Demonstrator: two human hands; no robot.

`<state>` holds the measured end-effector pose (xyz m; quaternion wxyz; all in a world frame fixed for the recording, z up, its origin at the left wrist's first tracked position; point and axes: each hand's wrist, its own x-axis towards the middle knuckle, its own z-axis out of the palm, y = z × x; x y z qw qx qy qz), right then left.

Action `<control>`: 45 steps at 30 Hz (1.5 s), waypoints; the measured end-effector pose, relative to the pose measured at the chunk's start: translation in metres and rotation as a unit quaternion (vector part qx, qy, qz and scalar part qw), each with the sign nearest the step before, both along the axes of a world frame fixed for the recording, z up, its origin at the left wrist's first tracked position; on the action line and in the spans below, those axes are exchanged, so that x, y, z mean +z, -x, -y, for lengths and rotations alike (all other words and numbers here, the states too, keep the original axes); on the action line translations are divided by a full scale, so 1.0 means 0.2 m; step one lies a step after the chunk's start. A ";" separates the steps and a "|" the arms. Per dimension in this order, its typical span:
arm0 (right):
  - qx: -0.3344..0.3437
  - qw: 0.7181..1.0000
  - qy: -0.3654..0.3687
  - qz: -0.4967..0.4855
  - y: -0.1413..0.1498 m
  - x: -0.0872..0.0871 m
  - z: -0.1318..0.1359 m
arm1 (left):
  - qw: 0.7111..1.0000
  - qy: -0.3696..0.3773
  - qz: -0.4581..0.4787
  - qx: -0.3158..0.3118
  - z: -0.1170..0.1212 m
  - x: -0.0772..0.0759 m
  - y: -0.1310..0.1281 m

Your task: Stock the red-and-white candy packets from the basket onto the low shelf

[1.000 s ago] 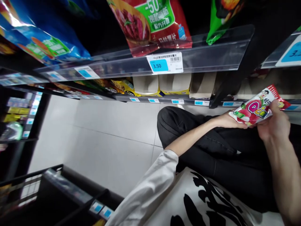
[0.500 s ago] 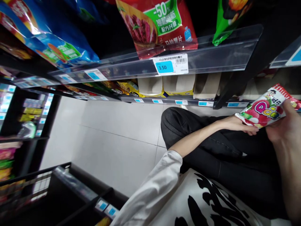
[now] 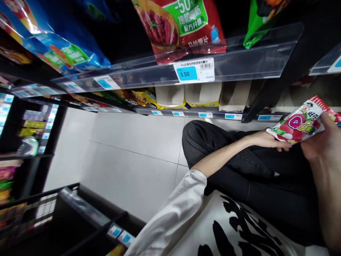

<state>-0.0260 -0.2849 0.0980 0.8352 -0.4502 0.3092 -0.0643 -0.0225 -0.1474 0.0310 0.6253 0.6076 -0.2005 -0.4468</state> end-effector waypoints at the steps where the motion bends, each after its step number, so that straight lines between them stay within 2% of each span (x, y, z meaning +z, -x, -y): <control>1: 0.005 1.000 0.006 0.003 0.00 0.00 0.00 | 1.000 0.000 -0.001 -0.001 0.00 -0.01 0.00; 11: 0.003 1.000 0.015 0.002 0.02 0.03 -0.04 | 0.999 0.036 0.008 0.008 -0.01 -0.02 0.01; 18: 0.007 1.000 0.013 -0.013 0.01 0.05 -0.06 | 1.000 -0.005 0.020 0.012 -0.04 0.04 0.03; 22: 0.024 0.999 -0.011 -0.024 0.02 0.02 -0.05 | 0.999 -0.022 0.038 0.014 -0.06 0.06 0.04; 27: 0.075 0.997 0.006 0.019 0.04 -0.03 -0.04 | 0.998 -0.025 0.064 0.016 -0.07 0.02 0.04; 32: 0.096 0.995 0.022 0.015 0.05 -0.07 -0.02 | 0.996 -0.028 0.086 0.013 -0.07 0.00 0.05; 45: 0.108 0.994 0.018 0.012 0.06 -0.08 -0.02 | 0.995 -0.036 0.089 0.017 -0.07 0.00 0.05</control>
